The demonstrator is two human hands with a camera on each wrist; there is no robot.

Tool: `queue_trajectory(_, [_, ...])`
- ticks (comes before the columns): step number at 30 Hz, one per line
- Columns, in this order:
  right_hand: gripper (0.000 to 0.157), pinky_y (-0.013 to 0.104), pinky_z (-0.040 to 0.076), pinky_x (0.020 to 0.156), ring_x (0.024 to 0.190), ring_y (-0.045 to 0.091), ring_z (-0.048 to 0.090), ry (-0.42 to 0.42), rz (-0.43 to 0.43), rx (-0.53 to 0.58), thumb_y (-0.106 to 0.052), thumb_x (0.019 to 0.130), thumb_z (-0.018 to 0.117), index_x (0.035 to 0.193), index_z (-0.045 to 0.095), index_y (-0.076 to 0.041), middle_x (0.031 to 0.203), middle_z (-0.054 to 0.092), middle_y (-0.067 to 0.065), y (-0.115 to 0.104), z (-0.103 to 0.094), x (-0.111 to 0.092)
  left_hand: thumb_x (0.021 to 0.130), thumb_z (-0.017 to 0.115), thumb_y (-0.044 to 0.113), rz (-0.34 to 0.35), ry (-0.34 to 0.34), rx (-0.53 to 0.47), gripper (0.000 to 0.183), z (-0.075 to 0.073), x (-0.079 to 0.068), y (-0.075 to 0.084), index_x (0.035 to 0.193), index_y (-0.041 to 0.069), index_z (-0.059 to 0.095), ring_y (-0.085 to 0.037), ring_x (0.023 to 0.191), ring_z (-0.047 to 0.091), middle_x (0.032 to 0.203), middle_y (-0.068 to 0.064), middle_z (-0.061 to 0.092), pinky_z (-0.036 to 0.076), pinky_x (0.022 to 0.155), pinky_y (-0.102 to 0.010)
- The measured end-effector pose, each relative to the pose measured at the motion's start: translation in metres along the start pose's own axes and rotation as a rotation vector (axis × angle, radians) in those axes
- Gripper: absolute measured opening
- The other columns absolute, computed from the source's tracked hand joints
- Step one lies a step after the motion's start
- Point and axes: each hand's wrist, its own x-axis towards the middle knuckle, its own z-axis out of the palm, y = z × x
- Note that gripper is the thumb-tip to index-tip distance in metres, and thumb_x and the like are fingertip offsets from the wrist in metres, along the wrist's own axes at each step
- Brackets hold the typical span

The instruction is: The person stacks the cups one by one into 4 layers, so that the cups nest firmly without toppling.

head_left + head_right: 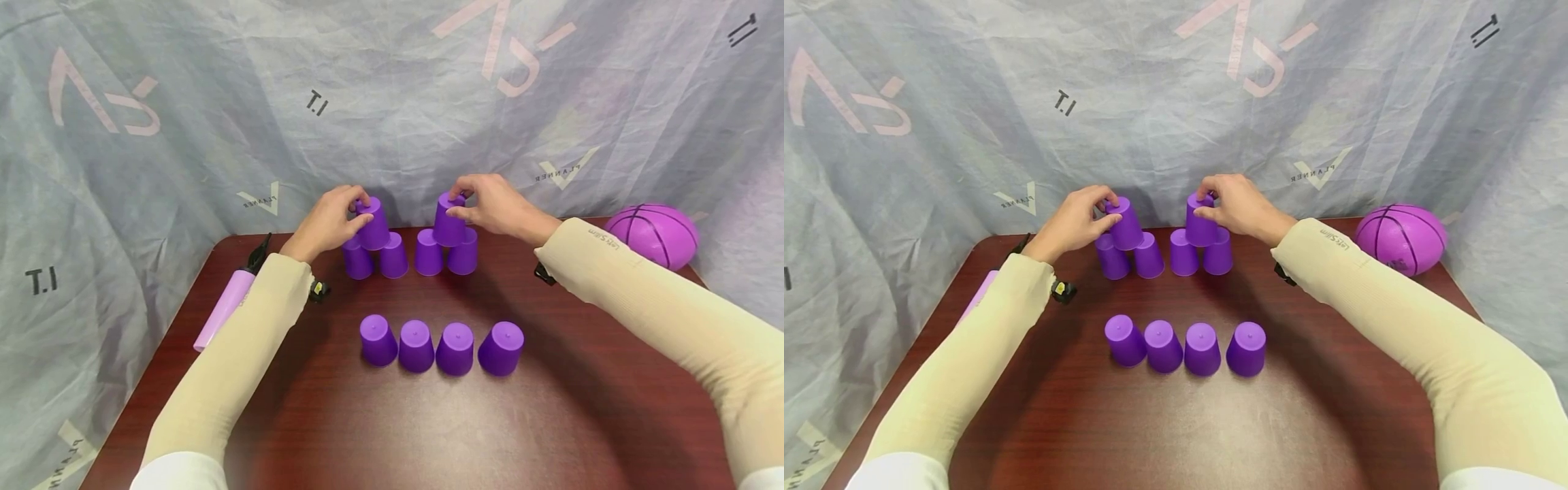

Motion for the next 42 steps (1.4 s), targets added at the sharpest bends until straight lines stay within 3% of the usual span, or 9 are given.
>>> queue_trajectory(7, [0.024, 0.042, 0.041, 0.087, 0.099, 0.027, 0.055, 0.008, -0.05, -0.017, -0.02, 0.081, 0.075, 0.099, 0.066, -0.007, 0.1, 0.064, 0.009, -0.003, -0.004, -0.005, 0.087, 0.069, 0.024, -0.006, 0.015, 0.006, 0.021, 0.001, -0.001, 0.001, 0.101, 0.012, 0.059, -0.019, 0.09, 0.052, 0.096, -0.002, 0.057, 0.044, 0.077, -0.033])
queue_trajectory(14, [0.024, 0.038, 0.04, 0.086, 0.099, 0.021, 0.052, 0.115, -0.275, -0.006, -0.023, 0.08, 0.077, 0.097, 0.066, -0.009, 0.101, 0.062, 0.003, -0.02, 0.0, -0.028, 0.088, 0.067, 0.027, 0.002, 0.047, -0.035, 0.023, 0.001, -0.004, -0.001, 0.104, 0.012, 0.059, -0.021, 0.094, 0.054, 0.1, -0.002, 0.057, 0.043, 0.081, -0.034])
queue_trajectory(16, [0.023, 0.035, 0.042, 0.083, 0.095, 0.017, 0.053, 0.059, -0.356, 0.004, -0.023, 0.079, 0.078, 0.096, 0.066, -0.011, 0.098, 0.061, 0.0, -0.033, 0.006, -0.039, 0.089, 0.067, 0.026, 0.001, 0.071, -0.064, 0.024, 0.001, -0.005, -0.003, 0.106, 0.012, 0.059, -0.02, 0.095, 0.055, 0.104, -0.002, 0.058, 0.044, 0.08, -0.034])
queue_trajectory(20, [0.025, 0.031, 0.044, 0.08, 0.09, 0.014, 0.053, -0.18, -0.476, -0.012, -0.028, 0.08, 0.076, 0.098, 0.066, -0.012, 0.094, 0.06, -0.003, -0.062, 0.025, -0.062, 0.09, 0.065, 0.024, -0.011, 0.111, -0.115, 0.025, 0.002, -0.007, -0.006, 0.109, 0.011, 0.058, -0.019, 0.095, 0.057, 0.108, -0.003, 0.058, 0.046, 0.077, -0.034])
queue_trajectory(22, [0.027, 0.03, 0.045, 0.079, 0.09, 0.014, 0.052, -0.291, -0.51, -0.035, -0.031, 0.081, 0.075, 0.098, 0.067, -0.013, 0.094, 0.059, -0.004, -0.075, 0.036, -0.071, 0.091, 0.064, 0.025, -0.016, 0.123, -0.129, 0.024, 0.002, -0.008, -0.007, 0.109, 0.011, 0.058, -0.02, 0.096, 0.057, 0.108, -0.003, 0.058, 0.046, 0.076, -0.034])
queue_trajectory(25, [0.026, 0.029, 0.044, 0.078, 0.088, 0.012, 0.049, -0.388, -0.534, -0.063, -0.033, 0.081, 0.075, 0.097, 0.066, -0.015, 0.093, 0.057, -0.005, -0.089, 0.048, -0.081, 0.091, 0.064, 0.025, -0.016, 0.134, -0.144, 0.024, 0.002, -0.009, -0.008, 0.109, 0.011, 0.059, -0.02, 0.096, 0.057, 0.109, -0.003, 0.057, 0.047, 0.076, -0.035])
queue_trajectory(32, [0.023, 0.025, 0.043, 0.072, 0.083, 0.01, 0.046, -0.452, -0.501, -0.083, -0.029, 0.078, 0.078, 0.092, 0.064, -0.018, 0.088, 0.053, -0.008, -0.098, 0.061, -0.087, 0.091, 0.064, 0.023, -0.003, 0.14, -0.14, 0.02, 0.008, -0.01, -0.011, 0.105, 0.01, 0.06, -0.02, 0.094, 0.056, 0.107, -0.003, 0.057, 0.046, 0.074, -0.033])
queue_trajectory(37, [0.026, 0.025, 0.043, 0.068, 0.081, 0.01, 0.047, -0.458, -0.475, -0.097, -0.028, 0.076, 0.079, 0.093, 0.061, -0.018, 0.087, 0.053, -0.009, -0.097, 0.065, -0.087, 0.09, 0.065, 0.022, -0.005, 0.15, -0.163, 0.018, 0.012, -0.011, -0.014, 0.102, 0.01, 0.058, -0.02, 0.094, 0.054, 0.103, -0.002, 0.055, 0.048, 0.075, -0.037])
queue_trajectory(42, [0.025, 0.026, 0.044, 0.067, 0.08, 0.009, 0.048, -0.42, -0.489, -0.09, -0.028, 0.077, 0.077, 0.092, 0.061, -0.018, 0.086, 0.054, -0.008, -0.093, 0.061, -0.08, 0.09, 0.066, 0.022, -0.01, 0.172, -0.181, 0.019, 0.016, -0.011, -0.016, 0.103, 0.011, 0.058, -0.019, 0.092, 0.054, 0.1, -0.002, 0.054, 0.048, 0.074, -0.034])
